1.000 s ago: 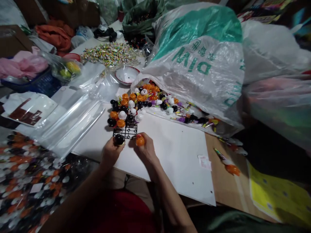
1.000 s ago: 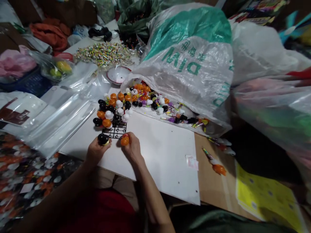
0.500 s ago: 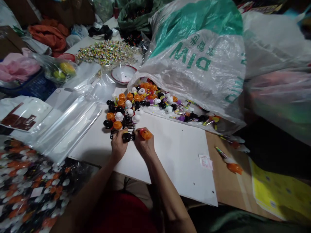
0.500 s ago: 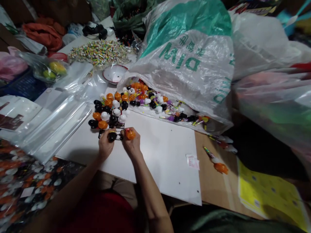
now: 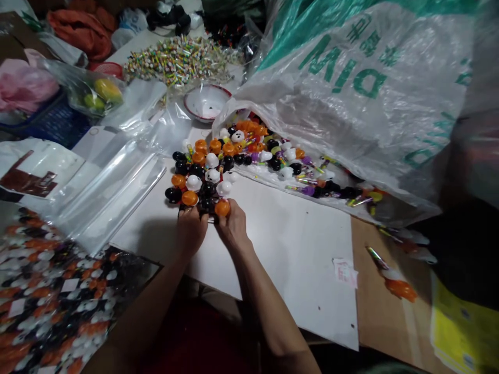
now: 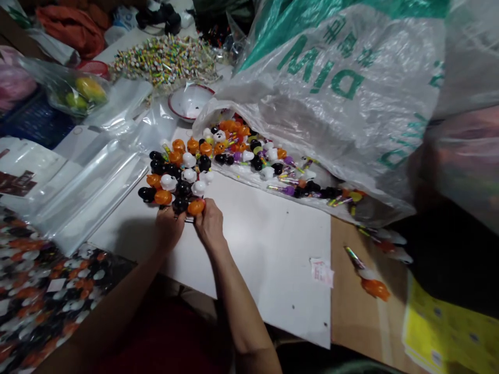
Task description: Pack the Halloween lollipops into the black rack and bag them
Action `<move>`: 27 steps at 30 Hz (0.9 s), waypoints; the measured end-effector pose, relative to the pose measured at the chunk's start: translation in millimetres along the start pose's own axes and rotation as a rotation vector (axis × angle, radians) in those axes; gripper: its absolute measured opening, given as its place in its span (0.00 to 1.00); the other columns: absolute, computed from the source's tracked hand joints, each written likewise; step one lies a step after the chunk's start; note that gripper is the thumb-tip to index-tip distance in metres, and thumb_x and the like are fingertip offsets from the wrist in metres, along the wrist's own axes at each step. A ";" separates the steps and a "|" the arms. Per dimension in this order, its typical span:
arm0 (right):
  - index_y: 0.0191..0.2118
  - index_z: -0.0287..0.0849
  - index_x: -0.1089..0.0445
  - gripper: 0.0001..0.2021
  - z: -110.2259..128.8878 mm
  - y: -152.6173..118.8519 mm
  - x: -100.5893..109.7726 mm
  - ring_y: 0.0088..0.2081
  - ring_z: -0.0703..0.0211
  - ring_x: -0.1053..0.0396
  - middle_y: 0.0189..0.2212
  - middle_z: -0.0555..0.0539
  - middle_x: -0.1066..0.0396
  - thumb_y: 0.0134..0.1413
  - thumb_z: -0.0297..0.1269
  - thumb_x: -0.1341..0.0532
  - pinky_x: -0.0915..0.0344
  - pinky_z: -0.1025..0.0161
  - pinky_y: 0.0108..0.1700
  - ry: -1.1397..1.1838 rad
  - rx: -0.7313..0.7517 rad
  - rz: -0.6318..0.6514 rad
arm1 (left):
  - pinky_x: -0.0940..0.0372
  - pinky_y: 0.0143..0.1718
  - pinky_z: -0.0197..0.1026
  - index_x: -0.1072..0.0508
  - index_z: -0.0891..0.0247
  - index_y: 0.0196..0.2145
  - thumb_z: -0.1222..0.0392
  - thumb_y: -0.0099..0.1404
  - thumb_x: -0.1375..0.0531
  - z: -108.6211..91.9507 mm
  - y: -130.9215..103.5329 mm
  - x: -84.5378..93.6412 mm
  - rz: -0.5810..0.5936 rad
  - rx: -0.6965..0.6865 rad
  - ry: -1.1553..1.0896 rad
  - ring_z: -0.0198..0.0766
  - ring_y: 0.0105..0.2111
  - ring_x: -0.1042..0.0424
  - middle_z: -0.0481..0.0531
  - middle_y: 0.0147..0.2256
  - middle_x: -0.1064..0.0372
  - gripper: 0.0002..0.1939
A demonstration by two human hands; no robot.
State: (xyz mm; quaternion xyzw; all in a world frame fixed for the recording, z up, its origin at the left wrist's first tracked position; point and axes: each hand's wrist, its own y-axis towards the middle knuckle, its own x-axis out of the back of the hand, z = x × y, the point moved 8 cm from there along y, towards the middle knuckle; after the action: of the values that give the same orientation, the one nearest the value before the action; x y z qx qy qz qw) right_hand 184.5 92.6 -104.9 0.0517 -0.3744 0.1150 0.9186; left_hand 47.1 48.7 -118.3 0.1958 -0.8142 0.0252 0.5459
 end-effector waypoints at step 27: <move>0.62 0.40 0.37 0.22 -20.6 165.7 112.4 0.58 0.42 0.39 0.61 0.32 0.41 0.65 0.40 0.43 0.41 0.50 0.56 -0.582 0.030 -0.034 | 0.29 0.41 0.43 0.24 0.62 0.45 0.55 0.69 0.47 11.7 -22.4 24.0 -0.109 -0.181 -0.265 0.44 0.37 0.23 0.57 0.36 0.22 0.15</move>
State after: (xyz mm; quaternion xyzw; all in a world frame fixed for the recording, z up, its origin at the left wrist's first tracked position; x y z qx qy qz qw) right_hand 234.9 276.2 -39.5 0.1023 -0.6197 0.0855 0.7735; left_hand 36.7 18.1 -105.3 0.1914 -0.8662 -0.1038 0.4497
